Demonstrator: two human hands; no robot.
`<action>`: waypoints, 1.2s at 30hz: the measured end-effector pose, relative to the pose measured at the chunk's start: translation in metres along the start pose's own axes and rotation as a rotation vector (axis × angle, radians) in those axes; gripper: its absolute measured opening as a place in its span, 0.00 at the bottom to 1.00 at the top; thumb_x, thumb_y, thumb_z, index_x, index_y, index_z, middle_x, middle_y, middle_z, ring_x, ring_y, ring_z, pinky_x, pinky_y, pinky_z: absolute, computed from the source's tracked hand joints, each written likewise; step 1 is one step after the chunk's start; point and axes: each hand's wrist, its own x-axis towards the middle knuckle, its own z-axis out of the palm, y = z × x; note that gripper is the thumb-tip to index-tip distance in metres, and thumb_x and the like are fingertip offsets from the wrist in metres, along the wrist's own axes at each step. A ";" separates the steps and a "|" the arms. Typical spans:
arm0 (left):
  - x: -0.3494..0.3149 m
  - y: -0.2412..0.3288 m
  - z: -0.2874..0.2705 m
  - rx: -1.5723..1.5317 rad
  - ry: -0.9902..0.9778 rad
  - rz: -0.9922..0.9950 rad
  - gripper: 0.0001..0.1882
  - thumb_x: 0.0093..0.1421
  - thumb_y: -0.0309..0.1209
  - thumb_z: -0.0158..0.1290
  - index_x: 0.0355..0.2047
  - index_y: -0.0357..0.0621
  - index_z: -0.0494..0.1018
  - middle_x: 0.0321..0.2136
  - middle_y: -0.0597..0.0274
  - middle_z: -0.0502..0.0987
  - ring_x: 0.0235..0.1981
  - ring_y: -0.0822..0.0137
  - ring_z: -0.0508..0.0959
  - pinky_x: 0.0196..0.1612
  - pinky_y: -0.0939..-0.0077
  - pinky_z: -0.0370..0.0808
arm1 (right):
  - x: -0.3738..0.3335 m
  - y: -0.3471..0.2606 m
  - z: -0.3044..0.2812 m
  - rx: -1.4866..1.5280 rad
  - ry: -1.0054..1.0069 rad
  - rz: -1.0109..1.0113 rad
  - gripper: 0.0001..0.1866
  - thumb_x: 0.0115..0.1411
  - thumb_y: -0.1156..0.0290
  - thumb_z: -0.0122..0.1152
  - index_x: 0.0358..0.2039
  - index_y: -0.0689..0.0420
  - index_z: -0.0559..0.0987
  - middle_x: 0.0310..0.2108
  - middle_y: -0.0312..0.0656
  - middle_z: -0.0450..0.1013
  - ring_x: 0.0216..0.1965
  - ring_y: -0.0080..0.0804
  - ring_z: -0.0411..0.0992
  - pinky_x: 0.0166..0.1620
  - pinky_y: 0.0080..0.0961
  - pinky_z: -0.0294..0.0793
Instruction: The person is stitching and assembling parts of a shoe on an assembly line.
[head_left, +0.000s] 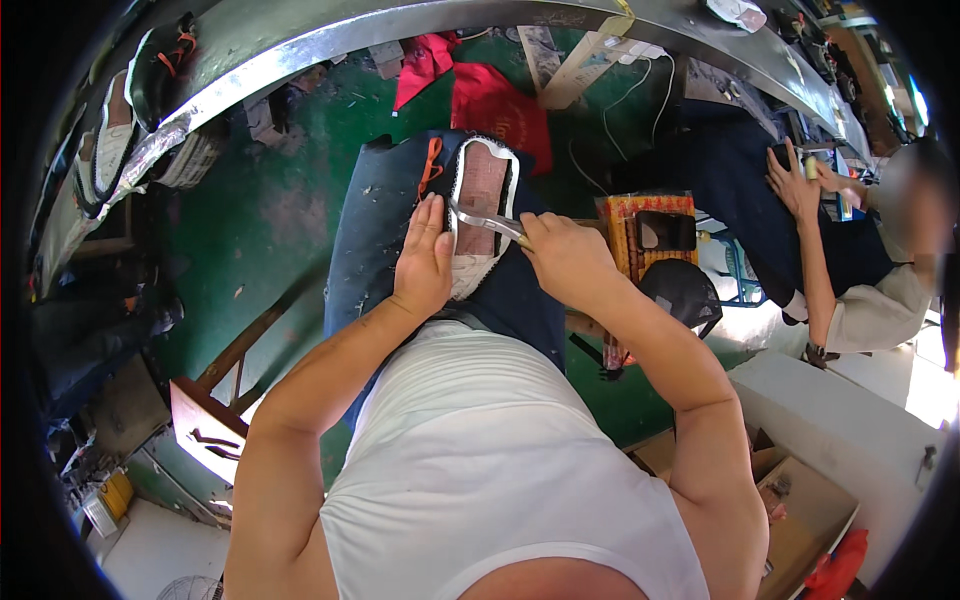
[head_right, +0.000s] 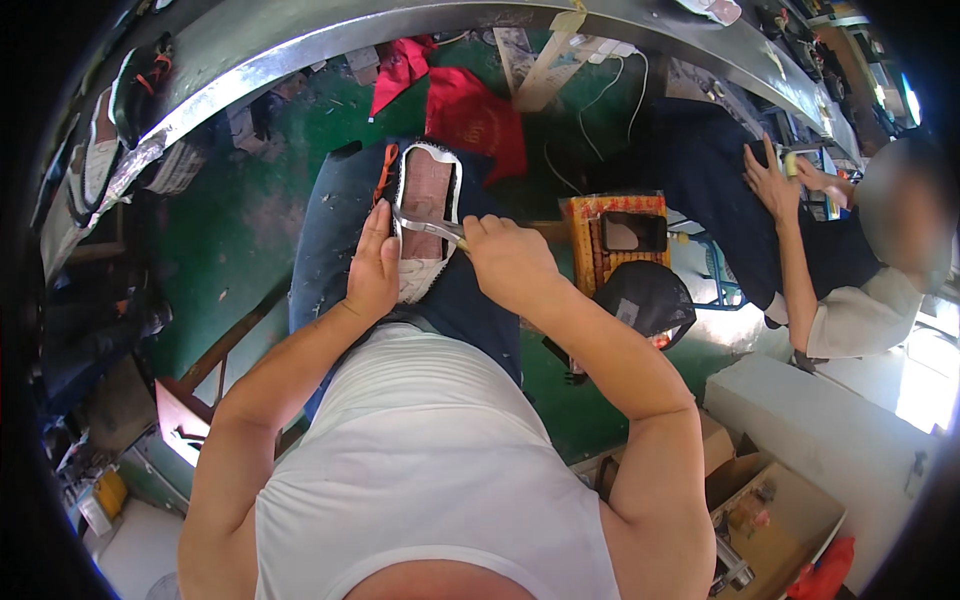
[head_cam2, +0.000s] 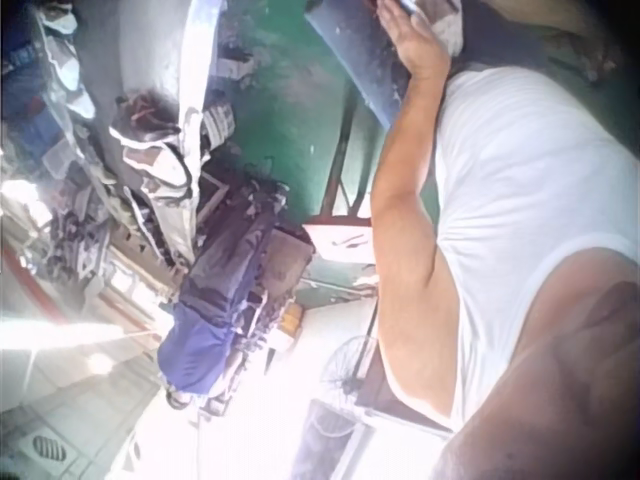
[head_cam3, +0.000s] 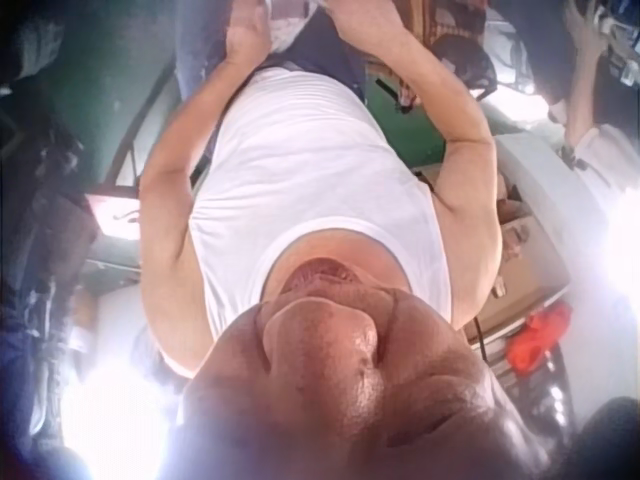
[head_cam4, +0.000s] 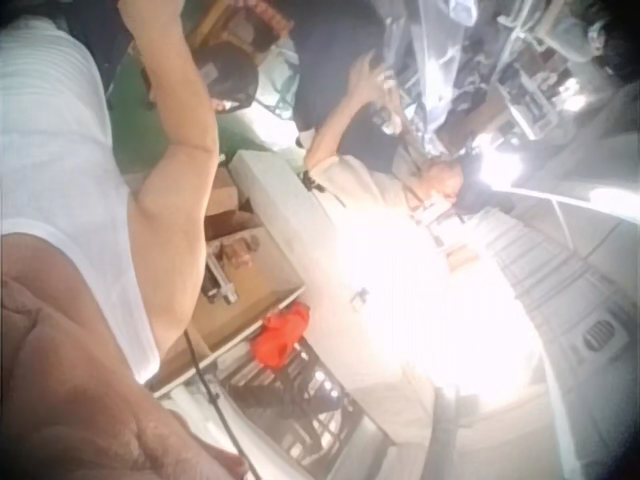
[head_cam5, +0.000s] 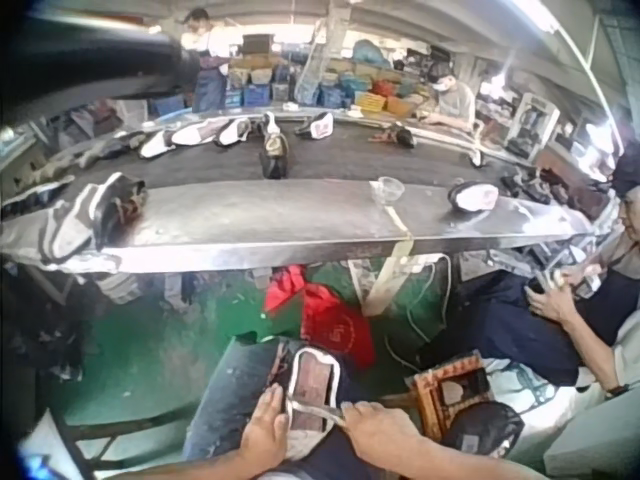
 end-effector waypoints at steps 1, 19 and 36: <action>0.002 0.003 -0.001 0.001 -0.026 0.026 0.27 0.72 0.35 0.39 0.66 0.30 0.58 0.65 0.38 0.59 0.67 0.41 0.59 0.68 0.60 0.58 | 0.000 0.003 0.003 0.096 -0.031 0.045 0.19 0.60 0.70 0.59 0.50 0.63 0.72 0.45 0.50 0.74 0.43 0.51 0.75 0.43 0.42 0.76; 0.031 0.029 -0.028 0.298 -0.442 0.062 0.32 0.67 0.40 0.48 0.70 0.60 0.53 0.70 0.37 0.46 0.63 0.34 0.64 0.55 0.54 0.75 | 0.030 0.023 0.002 0.473 0.068 0.148 0.16 0.67 0.59 0.54 0.41 0.61 0.74 0.32 0.55 0.76 0.37 0.58 0.76 0.41 0.47 0.73; -0.004 0.036 -0.050 -0.221 -0.527 -0.480 0.54 0.54 0.33 0.64 0.73 0.47 0.40 0.55 0.32 0.71 0.57 0.42 0.73 0.60 0.63 0.69 | -0.018 -0.005 0.014 0.414 -0.310 0.133 0.21 0.69 0.54 0.48 0.40 0.62 0.76 0.34 0.55 0.77 0.38 0.59 0.75 0.42 0.49 0.73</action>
